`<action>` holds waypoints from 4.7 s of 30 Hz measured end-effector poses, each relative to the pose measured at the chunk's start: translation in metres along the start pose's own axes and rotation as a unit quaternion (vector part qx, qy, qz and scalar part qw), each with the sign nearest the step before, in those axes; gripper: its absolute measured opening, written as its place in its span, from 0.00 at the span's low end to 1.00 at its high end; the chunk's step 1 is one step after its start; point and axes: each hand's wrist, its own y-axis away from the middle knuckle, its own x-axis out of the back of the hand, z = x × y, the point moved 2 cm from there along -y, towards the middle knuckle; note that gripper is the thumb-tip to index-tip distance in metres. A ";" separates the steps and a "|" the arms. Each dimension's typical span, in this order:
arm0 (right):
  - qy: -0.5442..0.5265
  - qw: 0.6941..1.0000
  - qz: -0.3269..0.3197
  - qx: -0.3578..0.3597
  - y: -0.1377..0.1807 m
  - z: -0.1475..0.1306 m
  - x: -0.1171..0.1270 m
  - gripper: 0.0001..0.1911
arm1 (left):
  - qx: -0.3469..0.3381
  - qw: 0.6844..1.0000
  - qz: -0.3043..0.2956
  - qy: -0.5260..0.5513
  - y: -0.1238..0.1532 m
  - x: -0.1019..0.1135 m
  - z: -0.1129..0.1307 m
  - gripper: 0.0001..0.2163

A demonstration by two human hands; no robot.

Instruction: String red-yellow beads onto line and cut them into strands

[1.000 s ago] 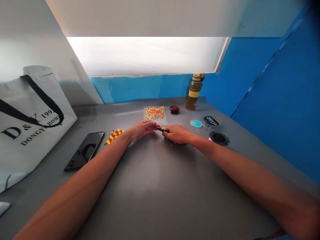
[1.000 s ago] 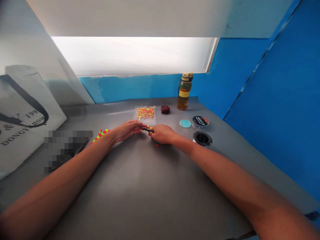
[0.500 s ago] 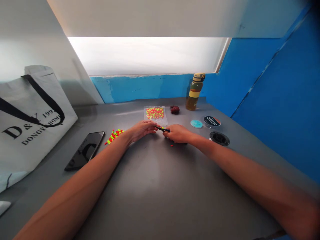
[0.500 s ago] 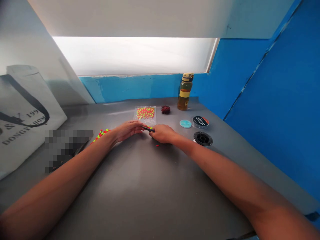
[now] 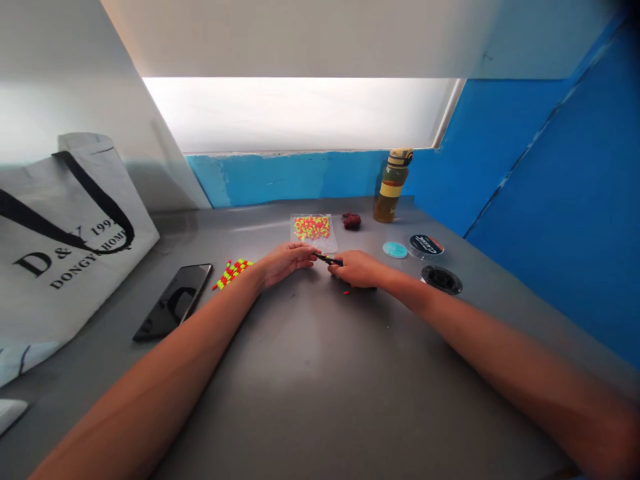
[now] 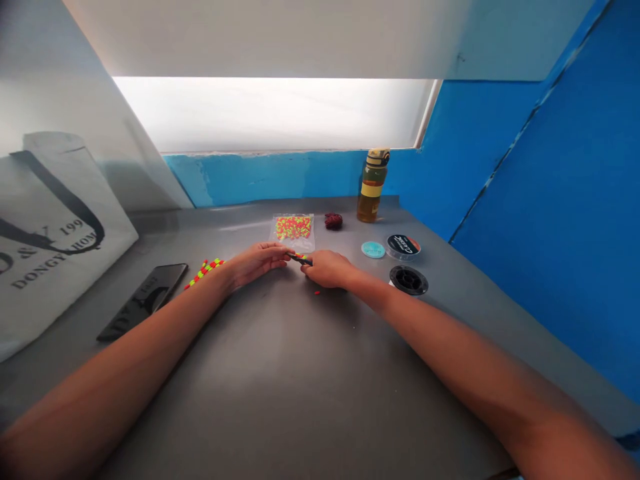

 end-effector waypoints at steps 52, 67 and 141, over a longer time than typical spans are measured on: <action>-0.332 0.937 0.103 0.040 0.007 -0.012 -0.004 0.38 | -0.045 0.990 0.017 0.134 0.006 -0.008 0.019 0.10; -0.423 0.890 0.151 -0.083 0.002 0.001 0.002 0.19 | 0.011 0.997 0.009 0.070 0.013 -0.009 0.022 0.10; -0.292 0.948 0.064 0.105 -0.003 -0.003 -0.023 0.14 | 0.050 0.978 -0.163 -0.121 0.016 -0.013 0.014 0.15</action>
